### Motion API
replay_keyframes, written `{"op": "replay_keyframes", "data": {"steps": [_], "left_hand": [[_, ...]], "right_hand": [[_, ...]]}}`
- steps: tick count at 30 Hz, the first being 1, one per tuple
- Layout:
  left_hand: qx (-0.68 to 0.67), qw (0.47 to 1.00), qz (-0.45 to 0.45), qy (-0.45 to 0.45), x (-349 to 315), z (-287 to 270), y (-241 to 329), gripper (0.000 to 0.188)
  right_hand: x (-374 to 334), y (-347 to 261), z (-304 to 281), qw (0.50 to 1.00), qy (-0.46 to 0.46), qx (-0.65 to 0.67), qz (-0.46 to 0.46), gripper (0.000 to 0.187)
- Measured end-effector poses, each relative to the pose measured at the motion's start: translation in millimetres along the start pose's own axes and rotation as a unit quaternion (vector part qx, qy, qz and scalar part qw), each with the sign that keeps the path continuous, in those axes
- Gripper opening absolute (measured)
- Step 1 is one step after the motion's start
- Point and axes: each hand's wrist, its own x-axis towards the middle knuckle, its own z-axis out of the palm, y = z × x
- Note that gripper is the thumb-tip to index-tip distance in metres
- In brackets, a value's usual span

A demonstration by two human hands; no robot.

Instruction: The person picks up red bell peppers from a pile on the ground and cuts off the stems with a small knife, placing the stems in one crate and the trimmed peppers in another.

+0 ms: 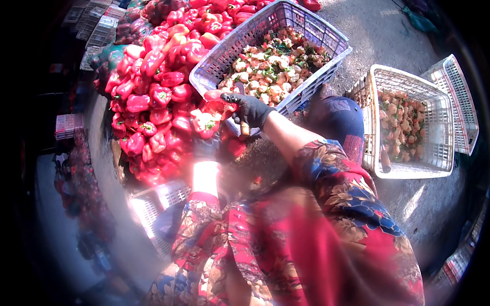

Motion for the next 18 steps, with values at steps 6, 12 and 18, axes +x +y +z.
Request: {"op": "replay_keyframes", "data": {"steps": [6, 12, 18], "left_hand": [[0.016, 0.995, -0.031, -0.097, 6.3, -10.5, 4.2, 0.033], [-0.406, 0.842, -0.351, 0.057, -17.3, -3.2, -8.1, 0.055], [-0.768, 0.401, -0.500, -0.004, -5.8, -8.3, 1.1, 0.068]], "right_hand": [[5.9, 8.5, -2.3, 0.995, 0.099, 0.007, 0.018, 0.037], [1.7, 2.8, 19.2, 0.879, 0.260, -0.358, -0.180, 0.044], [4.8, 39.1, 30.2, 0.949, 0.039, -0.297, -0.102, 0.053]]}}
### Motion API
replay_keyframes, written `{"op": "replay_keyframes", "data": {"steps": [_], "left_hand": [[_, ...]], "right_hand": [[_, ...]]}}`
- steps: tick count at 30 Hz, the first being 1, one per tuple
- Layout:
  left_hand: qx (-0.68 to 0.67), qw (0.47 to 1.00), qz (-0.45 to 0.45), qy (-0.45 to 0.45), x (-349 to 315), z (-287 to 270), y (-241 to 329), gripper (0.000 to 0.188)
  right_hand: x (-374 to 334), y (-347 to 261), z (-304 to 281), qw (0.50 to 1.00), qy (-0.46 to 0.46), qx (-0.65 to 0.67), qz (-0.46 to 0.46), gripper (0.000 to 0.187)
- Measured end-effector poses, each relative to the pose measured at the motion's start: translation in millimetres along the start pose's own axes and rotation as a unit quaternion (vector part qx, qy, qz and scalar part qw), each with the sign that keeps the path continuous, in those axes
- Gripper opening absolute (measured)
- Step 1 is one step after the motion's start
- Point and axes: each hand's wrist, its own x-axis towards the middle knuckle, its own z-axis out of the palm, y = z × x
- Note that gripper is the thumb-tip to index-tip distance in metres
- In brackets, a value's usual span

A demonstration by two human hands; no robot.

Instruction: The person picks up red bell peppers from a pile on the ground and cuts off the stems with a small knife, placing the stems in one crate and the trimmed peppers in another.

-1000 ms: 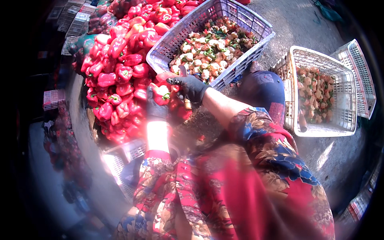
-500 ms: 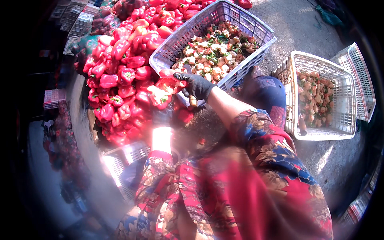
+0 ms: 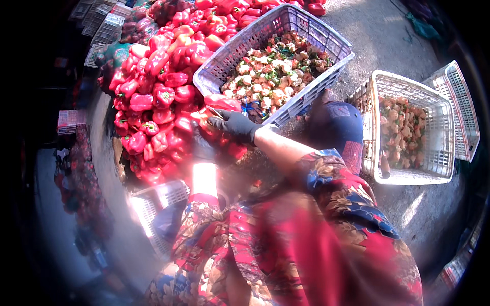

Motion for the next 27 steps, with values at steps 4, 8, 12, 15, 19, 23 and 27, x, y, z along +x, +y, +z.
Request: {"op": "replay_keyframes", "data": {"steps": [4, 8, 12, 15, 19, 23, 27], "left_hand": [[0.302, 0.936, 0.178, -0.037, 4.0, 13.6, -14.8, 0.064], [-0.129, 0.970, -0.020, -0.206, 32.5, -25.1, -3.4, 0.064], [0.010, 0.997, 0.020, 0.078, -6.0, 50.0, -19.9, 0.043], [0.034, 0.989, 0.101, 0.105, 5.1, 30.5, -11.5, 0.059], [0.330, 0.888, 0.266, 0.180, 21.1, 7.3, 1.1, 0.056], [0.207, 0.946, 0.196, 0.155, -12.9, 63.0, -15.7, 0.062], [0.236, 0.936, 0.212, 0.154, -14.1, 60.0, -26.3, 0.065]], "right_hand": [[3.8, 9.4, -12.9, 0.991, -0.097, 0.032, 0.086, 0.049], [-3.8, 8.6, 0.2, 0.996, -0.088, -0.009, -0.019, 0.047], [4.4, 13.0, -15.2, 0.992, -0.117, -0.019, 0.042, 0.054], [-0.2, 6.3, -8.5, 0.989, -0.119, -0.076, -0.038, 0.061], [-3.5, -8.5, -5.6, 0.980, -0.170, -0.056, 0.084, 0.058], [0.5, 23.8, -7.3, 0.984, -0.089, -0.141, -0.068, 0.042], [10.1, 27.5, 17.9, 0.961, 0.061, 0.262, 0.059, 0.042]]}}
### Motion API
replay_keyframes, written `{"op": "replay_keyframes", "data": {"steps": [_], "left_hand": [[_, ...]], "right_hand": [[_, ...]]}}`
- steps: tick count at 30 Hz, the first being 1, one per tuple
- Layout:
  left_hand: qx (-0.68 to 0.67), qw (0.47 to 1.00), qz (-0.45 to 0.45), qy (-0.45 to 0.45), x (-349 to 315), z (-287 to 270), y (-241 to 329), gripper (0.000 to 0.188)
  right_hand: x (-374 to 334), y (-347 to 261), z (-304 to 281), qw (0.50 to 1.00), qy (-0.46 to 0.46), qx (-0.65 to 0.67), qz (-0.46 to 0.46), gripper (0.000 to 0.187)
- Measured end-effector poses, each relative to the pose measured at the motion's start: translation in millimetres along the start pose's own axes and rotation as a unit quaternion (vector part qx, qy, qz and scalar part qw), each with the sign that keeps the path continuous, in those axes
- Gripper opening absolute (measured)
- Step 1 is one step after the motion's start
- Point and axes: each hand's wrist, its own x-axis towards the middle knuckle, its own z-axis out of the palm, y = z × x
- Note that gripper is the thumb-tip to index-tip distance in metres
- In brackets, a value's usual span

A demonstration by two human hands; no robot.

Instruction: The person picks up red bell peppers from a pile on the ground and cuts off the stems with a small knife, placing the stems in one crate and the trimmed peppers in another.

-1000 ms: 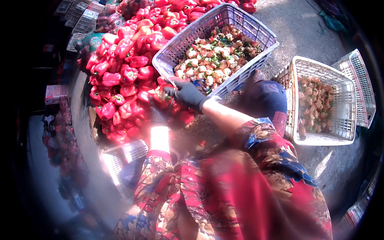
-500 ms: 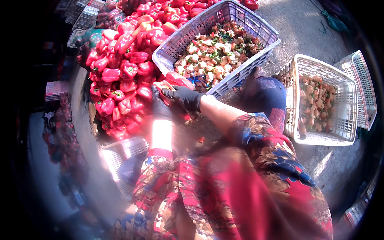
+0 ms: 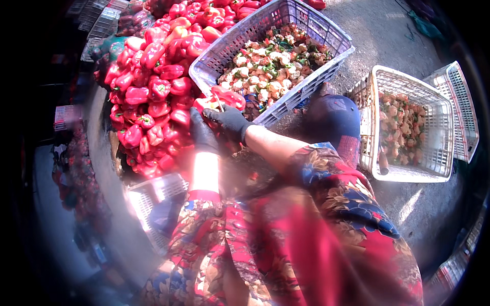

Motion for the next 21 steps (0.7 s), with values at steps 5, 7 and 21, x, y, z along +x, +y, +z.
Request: {"op": "replay_keyframes", "data": {"steps": [5, 7, 21], "left_hand": [[0.345, 0.921, 0.158, 0.093, 33.7, -24.6, -52.8, 0.072], [0.414, 0.879, 0.204, 0.121, 39.7, -25.1, -62.3, 0.065], [0.275, 0.947, 0.162, 0.042, 40.5, -46.7, -64.9, 0.027]], "right_hand": [[19.4, 36.7, -20.1, 0.953, 0.076, -0.288, -0.053, 0.046], [18.9, 47.8, -27.8, 0.915, 0.048, -0.381, -0.124, 0.048], [38.4, 66.3, -49.1, -0.574, 0.139, -0.682, -0.431, 0.038]]}}
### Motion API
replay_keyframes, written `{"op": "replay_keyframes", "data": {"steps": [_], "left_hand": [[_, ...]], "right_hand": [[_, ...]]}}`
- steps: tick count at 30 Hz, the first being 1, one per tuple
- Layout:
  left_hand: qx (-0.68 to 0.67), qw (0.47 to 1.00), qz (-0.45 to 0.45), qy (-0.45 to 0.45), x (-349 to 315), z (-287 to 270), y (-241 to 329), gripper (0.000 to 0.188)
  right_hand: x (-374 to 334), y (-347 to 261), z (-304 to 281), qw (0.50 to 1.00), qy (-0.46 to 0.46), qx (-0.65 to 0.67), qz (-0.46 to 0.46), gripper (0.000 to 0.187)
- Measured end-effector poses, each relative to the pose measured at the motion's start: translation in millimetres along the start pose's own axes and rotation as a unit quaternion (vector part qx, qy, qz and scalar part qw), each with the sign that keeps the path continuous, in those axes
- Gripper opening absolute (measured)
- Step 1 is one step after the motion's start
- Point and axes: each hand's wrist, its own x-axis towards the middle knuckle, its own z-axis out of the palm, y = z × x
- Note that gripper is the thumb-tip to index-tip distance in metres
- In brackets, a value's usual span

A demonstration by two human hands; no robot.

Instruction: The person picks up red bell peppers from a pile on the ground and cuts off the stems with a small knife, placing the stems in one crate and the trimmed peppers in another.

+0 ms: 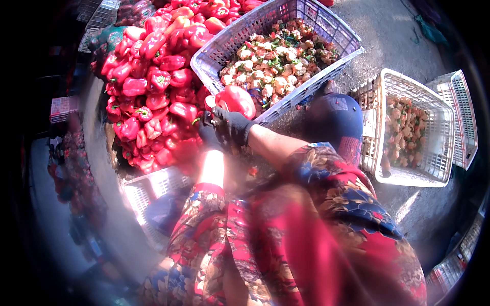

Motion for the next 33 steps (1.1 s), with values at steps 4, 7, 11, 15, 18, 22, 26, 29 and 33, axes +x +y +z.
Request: {"op": "replay_keyframes", "data": {"steps": [4, 7, 11, 15, 18, 22, 26, 29, 33], "left_hand": [[-0.118, 0.989, -0.024, -0.079, -3.7, -12.9, 5.9, 0.028], [-0.036, 0.984, 0.097, -0.146, 2.4, -21.5, -1.3, 0.029], [0.081, 0.962, 0.242, -0.100, 19.3, -30.7, -57.0, 0.032], [-0.226, 0.957, -0.144, -0.115, 25.9, -19.8, -34.1, 0.039], [-0.229, 0.942, -0.190, -0.155, 34.5, -25.4, -55.9, 0.036], [-0.141, 0.979, -0.012, -0.146, 14.5, -23.8, -36.4, 0.025], [-0.175, 0.971, 0.006, -0.163, 10.5, -34.5, -4.7, 0.043], [-0.181, 0.969, 0.025, -0.165, 7.1, -45.9, 7.7, 0.047], [-0.365, 0.900, -0.182, -0.153, -6.6, -45.7, 47.9, 0.036]], "right_hand": [[-17.0, 55.6, 38.4, 0.712, 0.260, -0.627, -0.181, 0.039], [-24.4, 53.3, 52.7, 0.627, 0.225, -0.714, -0.215, 0.038], [-35.8, 97.6, 109.0, 0.548, 0.299, -0.715, -0.315, 0.043], [-69.3, 69.5, 142.7, 0.011, 0.426, -0.788, -0.445, 0.090], [-61.5, 35.3, 117.8, 0.028, 0.349, -0.874, -0.336, 0.100], [-53.7, 11.2, 106.4, -0.028, 0.326, -0.910, -0.254, 0.072], [-42.9, 23.4, 112.7, -0.045, 0.249, -0.939, -0.232, 0.058], [-26.9, 40.6, 115.4, -0.003, 0.210, -0.953, -0.220, 0.064], [-19.2, 66.5, 107.5, 0.048, 0.197, -0.946, -0.255, 0.050]]}}
